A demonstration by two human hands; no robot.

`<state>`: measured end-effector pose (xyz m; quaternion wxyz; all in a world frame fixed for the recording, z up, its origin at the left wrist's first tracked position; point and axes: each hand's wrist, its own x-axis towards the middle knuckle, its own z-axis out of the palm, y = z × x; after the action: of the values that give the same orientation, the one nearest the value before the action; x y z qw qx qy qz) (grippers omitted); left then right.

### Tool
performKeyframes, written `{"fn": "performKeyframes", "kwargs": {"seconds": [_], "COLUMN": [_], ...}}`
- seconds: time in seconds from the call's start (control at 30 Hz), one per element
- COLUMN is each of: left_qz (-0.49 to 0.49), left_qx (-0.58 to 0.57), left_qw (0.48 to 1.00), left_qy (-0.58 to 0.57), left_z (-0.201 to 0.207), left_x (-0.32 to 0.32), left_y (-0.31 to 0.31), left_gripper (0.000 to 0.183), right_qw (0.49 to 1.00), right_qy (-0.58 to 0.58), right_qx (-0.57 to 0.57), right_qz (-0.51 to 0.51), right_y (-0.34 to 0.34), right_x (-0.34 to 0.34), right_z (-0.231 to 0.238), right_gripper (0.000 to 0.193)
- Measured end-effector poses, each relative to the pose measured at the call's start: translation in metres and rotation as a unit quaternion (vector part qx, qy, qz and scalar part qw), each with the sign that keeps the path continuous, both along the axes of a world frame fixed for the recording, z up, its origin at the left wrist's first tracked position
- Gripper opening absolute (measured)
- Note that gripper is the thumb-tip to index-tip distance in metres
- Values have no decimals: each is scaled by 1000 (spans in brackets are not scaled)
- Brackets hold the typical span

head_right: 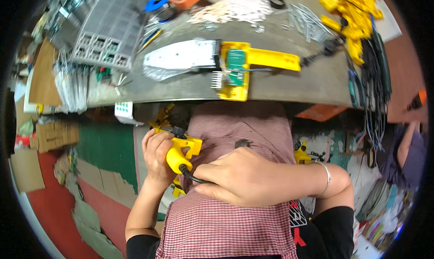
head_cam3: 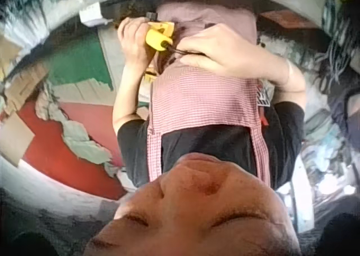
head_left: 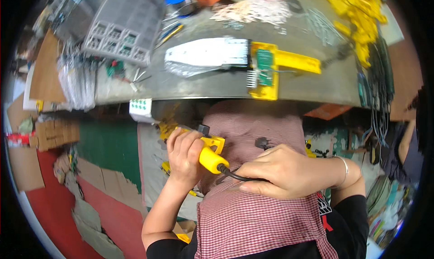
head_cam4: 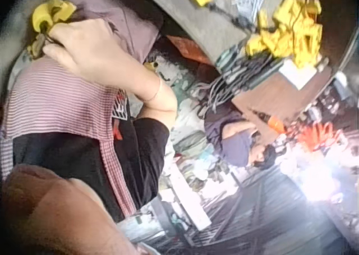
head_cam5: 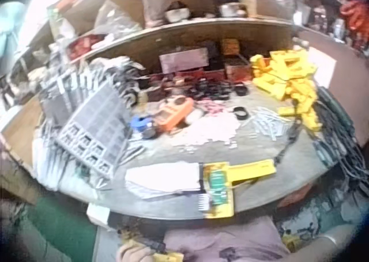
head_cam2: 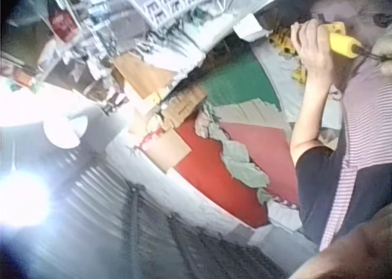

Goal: Assembling the internal wiring and yellow plastic casing of a handheld electronic tool.

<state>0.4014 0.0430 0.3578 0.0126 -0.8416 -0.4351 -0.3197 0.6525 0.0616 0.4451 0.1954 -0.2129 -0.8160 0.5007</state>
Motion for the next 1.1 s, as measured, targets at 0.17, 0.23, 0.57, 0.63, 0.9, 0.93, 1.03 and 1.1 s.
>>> {"fn": "performKeyframes", "kwargs": {"seconds": [0.17,0.23,0.57,0.63,0.9,0.93,1.03,1.1], "left_qz": [30,53,517,526,548,545,541,561], "left_qx": [-101,-118,-158,-191,-320,-324,-337,-413], "left_qw": [984,971,758,717,629,644,654,675], "left_qy": [-143,-200,-365,-414,-449,-429,-407,-243], "left_z": [5,1,-64,-80,-239,-264,-346,-381], "left_x": [-15,-20,-232,-291,-390,-400,-412,-415], "left_y": [-14,-30,-94,-79,-39,-40,-40,-44], "left_gripper": [42,32,11,10,19,21,22,29], "right_qw": [995,993,994,980,924,921,911,909], "right_qy": [-16,-49,-87,-83,-51,-53,-75,-65], "right_qx": [-94,-89,17,-3,-7,-6,34,34], "right_qz": [15,65,-65,-183,-379,-385,-405,-410], "right_y": [27,30,81,79,68,68,69,66], "right_x": [-72,-97,-129,-121,-74,-68,-58,-48], "right_z": [-20,-25,-2,5,2,1,-6,-5], "right_gripper": [19,22,27,19,16,16,15,15]}}
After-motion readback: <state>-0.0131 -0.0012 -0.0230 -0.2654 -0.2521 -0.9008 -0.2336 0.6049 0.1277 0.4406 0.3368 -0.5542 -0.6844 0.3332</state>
